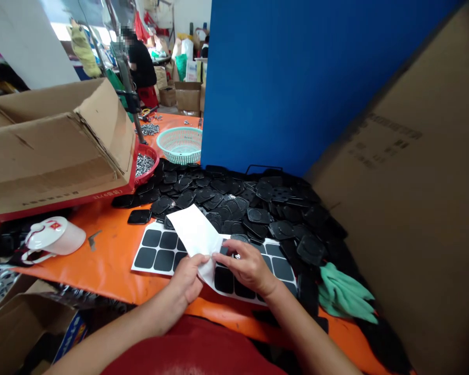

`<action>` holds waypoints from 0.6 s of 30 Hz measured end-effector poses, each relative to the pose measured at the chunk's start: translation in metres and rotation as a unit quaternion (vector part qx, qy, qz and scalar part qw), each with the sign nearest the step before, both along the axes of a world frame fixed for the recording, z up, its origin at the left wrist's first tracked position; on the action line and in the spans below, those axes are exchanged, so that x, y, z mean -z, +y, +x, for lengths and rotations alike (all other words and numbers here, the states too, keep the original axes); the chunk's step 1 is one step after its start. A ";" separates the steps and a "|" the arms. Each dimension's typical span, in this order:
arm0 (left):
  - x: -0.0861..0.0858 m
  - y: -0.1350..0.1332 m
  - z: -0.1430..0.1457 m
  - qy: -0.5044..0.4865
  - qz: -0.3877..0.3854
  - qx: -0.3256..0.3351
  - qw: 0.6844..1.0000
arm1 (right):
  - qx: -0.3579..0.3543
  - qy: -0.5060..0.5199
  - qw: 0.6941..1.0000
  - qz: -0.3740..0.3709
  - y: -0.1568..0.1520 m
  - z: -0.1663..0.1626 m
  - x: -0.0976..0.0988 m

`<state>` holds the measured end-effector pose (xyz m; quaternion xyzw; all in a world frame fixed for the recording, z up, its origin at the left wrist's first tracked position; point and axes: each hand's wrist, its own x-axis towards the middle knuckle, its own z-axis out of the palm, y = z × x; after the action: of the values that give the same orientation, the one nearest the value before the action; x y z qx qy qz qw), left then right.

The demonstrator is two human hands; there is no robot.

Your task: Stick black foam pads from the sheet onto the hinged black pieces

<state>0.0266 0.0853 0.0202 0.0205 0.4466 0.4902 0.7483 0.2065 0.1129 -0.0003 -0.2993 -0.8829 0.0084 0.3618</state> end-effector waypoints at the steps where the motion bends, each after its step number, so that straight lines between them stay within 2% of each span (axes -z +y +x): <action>1: 0.000 -0.001 -0.001 -0.006 -0.005 0.002 1.000 | -0.003 0.007 1.000 0.010 -0.001 0.001 0.002; 8: 0.003 0.001 -0.012 0.006 -0.010 -0.024 1.000 | 0.017 0.009 1.000 -0.014 -0.012 0.001 0.006; 11: 0.002 -0.002 -0.010 0.004 0.001 -0.013 1.000 | 0.010 0.005 1.000 -0.027 -0.011 -0.004 0.002; 18: 0.001 -0.002 -0.012 0.012 0.002 0.000 1.000 | -0.003 0.022 1.000 -0.005 -0.010 -0.007 0.003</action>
<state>0.0148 0.0832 0.0191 0.0285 0.4547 0.4907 0.7427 0.2000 0.1029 -0.0035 -0.2979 -0.8755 0.0207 0.3800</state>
